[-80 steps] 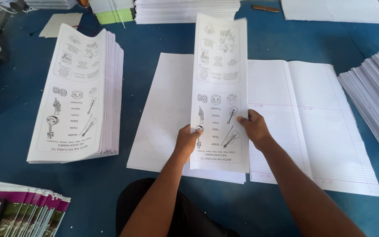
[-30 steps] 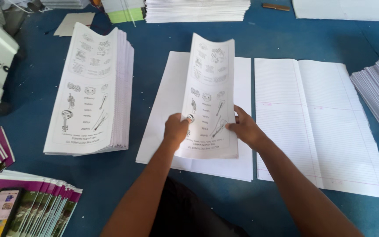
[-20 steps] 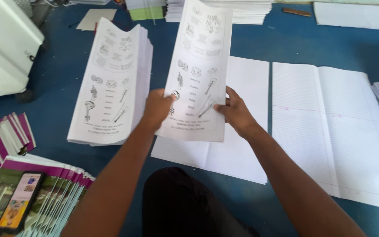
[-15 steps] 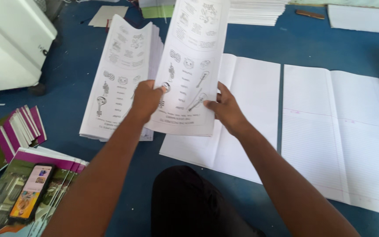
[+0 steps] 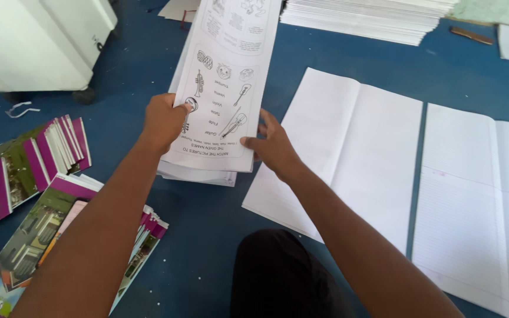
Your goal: The person inserts printed pages into blank lined paper sheets, folds them together, and places the assembled units into a growing stack. The person repeats this process multiple times, handling printed pages and blank sheets by hand.
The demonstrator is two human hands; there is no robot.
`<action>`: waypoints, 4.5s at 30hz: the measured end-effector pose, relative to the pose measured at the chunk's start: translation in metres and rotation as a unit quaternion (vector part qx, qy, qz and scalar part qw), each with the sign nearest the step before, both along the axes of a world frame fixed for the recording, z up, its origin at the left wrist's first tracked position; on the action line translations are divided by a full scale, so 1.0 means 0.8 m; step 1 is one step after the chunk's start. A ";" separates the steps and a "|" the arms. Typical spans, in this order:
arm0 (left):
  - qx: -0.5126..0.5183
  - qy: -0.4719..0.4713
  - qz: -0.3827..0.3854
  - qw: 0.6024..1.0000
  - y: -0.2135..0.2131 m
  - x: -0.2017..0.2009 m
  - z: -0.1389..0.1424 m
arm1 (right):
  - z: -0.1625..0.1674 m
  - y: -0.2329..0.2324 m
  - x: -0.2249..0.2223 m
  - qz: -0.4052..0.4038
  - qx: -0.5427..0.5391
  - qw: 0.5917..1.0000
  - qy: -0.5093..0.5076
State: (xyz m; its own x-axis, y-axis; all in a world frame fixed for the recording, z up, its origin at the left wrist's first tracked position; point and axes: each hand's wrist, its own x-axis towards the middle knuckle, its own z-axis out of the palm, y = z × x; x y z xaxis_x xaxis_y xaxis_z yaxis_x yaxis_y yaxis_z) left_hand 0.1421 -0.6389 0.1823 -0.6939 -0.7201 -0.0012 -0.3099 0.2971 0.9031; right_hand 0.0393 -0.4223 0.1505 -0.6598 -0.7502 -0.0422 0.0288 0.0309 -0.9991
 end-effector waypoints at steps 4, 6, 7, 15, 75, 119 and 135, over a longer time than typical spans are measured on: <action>-0.009 -0.031 0.023 0.999 -0.034 0.010 -0.011 | -0.019 -0.032 0.014 0.009 0.008 1.000 -0.020; -0.004 -0.040 0.029 0.999 -0.047 0.012 -0.020 | -0.030 -0.041 0.018 0.015 0.014 0.999 -0.024; 0.000 -0.044 0.033 0.999 -0.051 0.013 -0.026 | -0.035 -0.045 0.020 0.019 0.023 0.999 -0.020; -0.056 -0.098 0.051 0.992 -0.069 0.010 -0.057 | -0.046 -0.054 0.029 0.026 0.120 0.992 0.039; -0.428 -0.258 0.025 0.866 -0.056 -0.014 -0.074 | -0.077 0.001 -0.010 0.052 0.282 0.921 0.264; 0.353 -0.209 -0.343 0.845 0.582 -0.126 -0.212 | -0.129 0.551 -0.016 -0.069 0.528 0.807 0.256; 0.414 -0.160 -0.328 0.834 0.581 -0.123 -0.218 | -0.134 0.573 -0.020 -0.088 0.459 0.859 0.207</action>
State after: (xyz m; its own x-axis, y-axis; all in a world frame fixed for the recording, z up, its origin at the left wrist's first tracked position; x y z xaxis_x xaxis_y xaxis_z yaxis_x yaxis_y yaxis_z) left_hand 0.0435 -0.1744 0.0078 -0.8066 0.1545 -0.5705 -0.5909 -0.1865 0.7849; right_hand 0.0231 0.0364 0.0435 -0.8609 -0.4128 -0.2972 -0.2386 0.8437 -0.4808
